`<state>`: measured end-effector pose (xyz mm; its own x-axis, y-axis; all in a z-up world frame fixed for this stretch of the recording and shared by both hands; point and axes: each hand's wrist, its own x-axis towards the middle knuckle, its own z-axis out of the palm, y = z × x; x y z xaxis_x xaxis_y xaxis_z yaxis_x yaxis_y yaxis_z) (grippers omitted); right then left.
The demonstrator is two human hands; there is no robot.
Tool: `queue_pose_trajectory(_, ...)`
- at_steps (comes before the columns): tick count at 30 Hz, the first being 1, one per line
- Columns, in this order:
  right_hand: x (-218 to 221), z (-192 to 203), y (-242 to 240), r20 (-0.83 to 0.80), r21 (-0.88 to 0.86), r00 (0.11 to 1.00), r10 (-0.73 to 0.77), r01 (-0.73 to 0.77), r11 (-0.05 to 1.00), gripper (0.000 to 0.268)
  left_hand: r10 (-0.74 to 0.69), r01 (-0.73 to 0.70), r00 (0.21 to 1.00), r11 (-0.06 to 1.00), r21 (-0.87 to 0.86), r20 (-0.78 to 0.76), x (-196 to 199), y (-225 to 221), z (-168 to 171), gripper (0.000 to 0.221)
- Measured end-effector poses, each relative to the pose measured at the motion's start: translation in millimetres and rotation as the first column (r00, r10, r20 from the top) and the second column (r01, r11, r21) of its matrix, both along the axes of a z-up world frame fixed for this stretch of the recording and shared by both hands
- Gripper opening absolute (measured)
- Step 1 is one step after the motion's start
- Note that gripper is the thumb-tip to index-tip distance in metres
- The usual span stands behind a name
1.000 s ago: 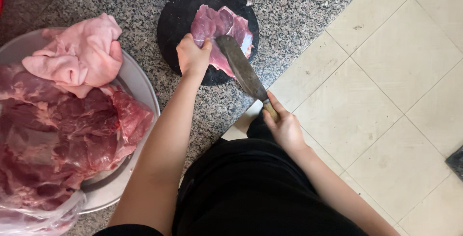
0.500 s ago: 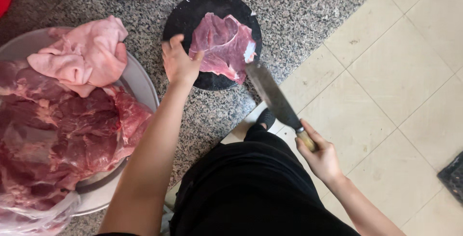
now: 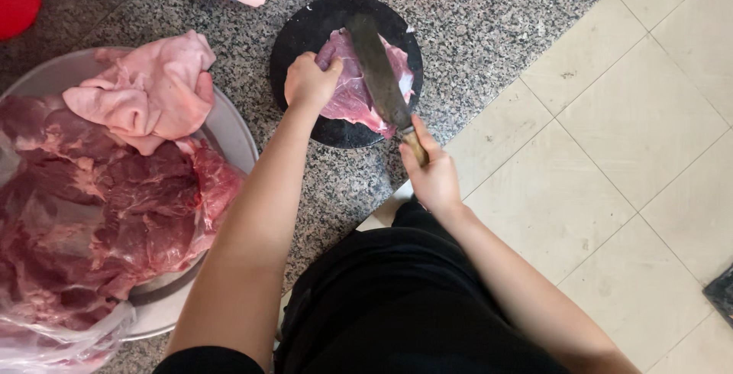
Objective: The person portions large cuts of raw pork on a cutting board using a cleaver and places the sliced pieces into a red bowl.
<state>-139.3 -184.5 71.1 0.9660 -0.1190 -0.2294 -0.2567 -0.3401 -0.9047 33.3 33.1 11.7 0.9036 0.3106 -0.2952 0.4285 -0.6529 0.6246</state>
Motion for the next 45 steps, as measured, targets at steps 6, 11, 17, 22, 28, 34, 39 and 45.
queue_pose_trajectory(6, -13.4, 7.7, 2.3, 0.058, -0.135, 0.996, 0.072, -0.064, 0.989, 0.058, 0.078, -0.068, 0.982, 0.996, -0.06, 0.17, -7.8, -13.5, 1.4, 0.041)
queue_pose_trajectory(11, -8.1, 9.9, 8.1, -0.015, -0.255, 0.997, 0.072, -0.074, 0.964, 0.057, 0.093, -0.082, 0.973, 0.995, -0.062, 0.21, -10.2, -18.6, 2.4, 0.036)
queue_pose_trajectory(17, 19.7, 5.4, 15.8, 0.091, -0.355, 0.987, 0.134, -0.094, 0.93, 0.054, 0.073, -0.073, 0.981, 0.997, -0.006, 0.182, -10.7, -20.6, 2.9, 0.035)
queue_pose_trajectory(22, 48.8, -2.2, 25.8, 0.048, -0.432, 0.985, 0.163, -0.127, 0.893, 0.056, 0.056, -0.058, 0.989, 0.998, 0.009, 0.136, -10.9, -19.5, 4.2, 0.035)
queue_pose_trajectory(28, 80.9, -12.5, 44.2, 0.001, -0.478, 0.989, 0.148, -0.13, 0.869, 0.056, 0.06, -0.065, 0.994, 0.997, 0.044, 0.091, -11.3, -20.0, 3.7, 0.037)
queue_pose_trajectory(34, 107.0, -15.8, 39.3, -0.015, -0.356, 0.99, 0.143, -0.139, 0.924, 0.056, 0.111, -0.114, 0.993, 0.985, 0.133, 0.031, -9.1, -8.7, 2.6, 0.043)
queue_pose_trajectory(39, 94.5, -11.4, 19.9, 0.276, -0.176, 0.951, 0.141, -0.094, 0.98, 0.054, 0.093, -0.103, 0.99, 0.991, 0.091, 0.104, -12.7, 3.4, 6.9, 0.047)
queue_pose_trajectory(45, 54.1, -0.6, 3.9, 0.144, -0.302, 0.975, 0.171, -0.121, 0.946, 0.052, 0.077, -0.078, 0.997, 0.996, -0.041, -0.025, -13.9, 5.6, 17.5, 0.056)
